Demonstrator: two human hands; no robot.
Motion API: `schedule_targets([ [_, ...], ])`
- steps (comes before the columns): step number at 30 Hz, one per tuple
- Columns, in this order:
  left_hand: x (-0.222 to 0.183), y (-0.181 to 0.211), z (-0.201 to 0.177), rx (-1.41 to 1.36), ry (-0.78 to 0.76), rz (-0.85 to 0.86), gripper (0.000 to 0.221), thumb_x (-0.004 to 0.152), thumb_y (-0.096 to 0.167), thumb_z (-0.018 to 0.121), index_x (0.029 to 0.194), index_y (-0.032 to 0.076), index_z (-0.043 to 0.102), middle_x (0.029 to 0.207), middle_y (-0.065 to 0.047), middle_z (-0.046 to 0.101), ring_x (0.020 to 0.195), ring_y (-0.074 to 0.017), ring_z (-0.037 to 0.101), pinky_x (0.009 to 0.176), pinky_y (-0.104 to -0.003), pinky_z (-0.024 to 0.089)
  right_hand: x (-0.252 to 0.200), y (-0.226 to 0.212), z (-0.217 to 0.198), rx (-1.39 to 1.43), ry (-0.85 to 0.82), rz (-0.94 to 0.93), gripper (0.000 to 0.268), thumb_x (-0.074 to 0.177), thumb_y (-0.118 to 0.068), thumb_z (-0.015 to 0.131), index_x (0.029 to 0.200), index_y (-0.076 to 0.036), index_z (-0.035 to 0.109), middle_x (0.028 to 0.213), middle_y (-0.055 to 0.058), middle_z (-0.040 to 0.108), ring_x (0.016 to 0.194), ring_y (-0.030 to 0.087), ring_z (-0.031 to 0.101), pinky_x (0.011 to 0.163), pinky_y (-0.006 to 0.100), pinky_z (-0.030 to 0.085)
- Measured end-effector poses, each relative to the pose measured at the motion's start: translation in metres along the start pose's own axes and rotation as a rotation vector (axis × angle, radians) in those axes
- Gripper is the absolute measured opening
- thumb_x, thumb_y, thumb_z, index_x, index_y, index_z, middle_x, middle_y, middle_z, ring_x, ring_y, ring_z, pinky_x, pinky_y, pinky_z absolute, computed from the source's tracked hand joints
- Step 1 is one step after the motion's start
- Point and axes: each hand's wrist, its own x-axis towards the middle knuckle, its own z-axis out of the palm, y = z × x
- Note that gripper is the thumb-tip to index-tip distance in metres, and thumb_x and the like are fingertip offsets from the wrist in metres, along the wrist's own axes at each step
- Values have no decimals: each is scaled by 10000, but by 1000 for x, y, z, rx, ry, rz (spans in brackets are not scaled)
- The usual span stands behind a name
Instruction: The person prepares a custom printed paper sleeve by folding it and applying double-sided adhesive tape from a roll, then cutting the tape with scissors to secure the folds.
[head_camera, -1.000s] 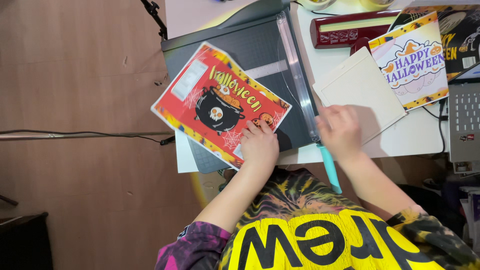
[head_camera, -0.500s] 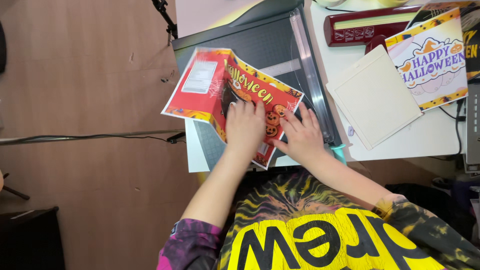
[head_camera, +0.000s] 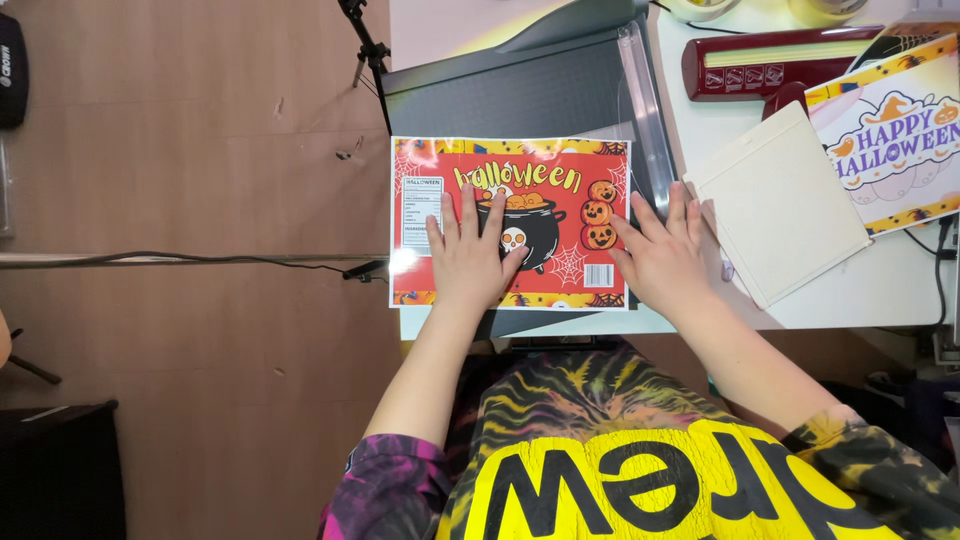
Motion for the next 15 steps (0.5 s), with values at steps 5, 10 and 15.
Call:
schedule_targets([
  [5,-11,3,-40,-274,108,-276,944,905,555,713,1637,208,228,1658,-298,139,1497,-584,123,1124,-794,165,-6,-30,-4,52,71,4,649,926,-568,645,1449,-184,627,1537,150,548,1527,518,258,1241,642,158],
  [10,-13,-23,-50,-710,45,-514,1122,852,478,789,1653,136,82,1658,-275,171,1510,-450,274,1192,-600,279,-6,-54,5,161,49,-55,751,911,-650,604,1476,-157,566,1590,202,445,1536,511,214,1229,633,166],
  [15,-28,-21,-91,-637,-33,-561,819,949,380,647,1632,168,248,1298,-221,670,1226,-379,637,1013,-521,507,6,-66,4,355,-30,-81,769,922,-677,572,1506,-181,521,1609,187,402,1554,489,152,1237,622,121],
])
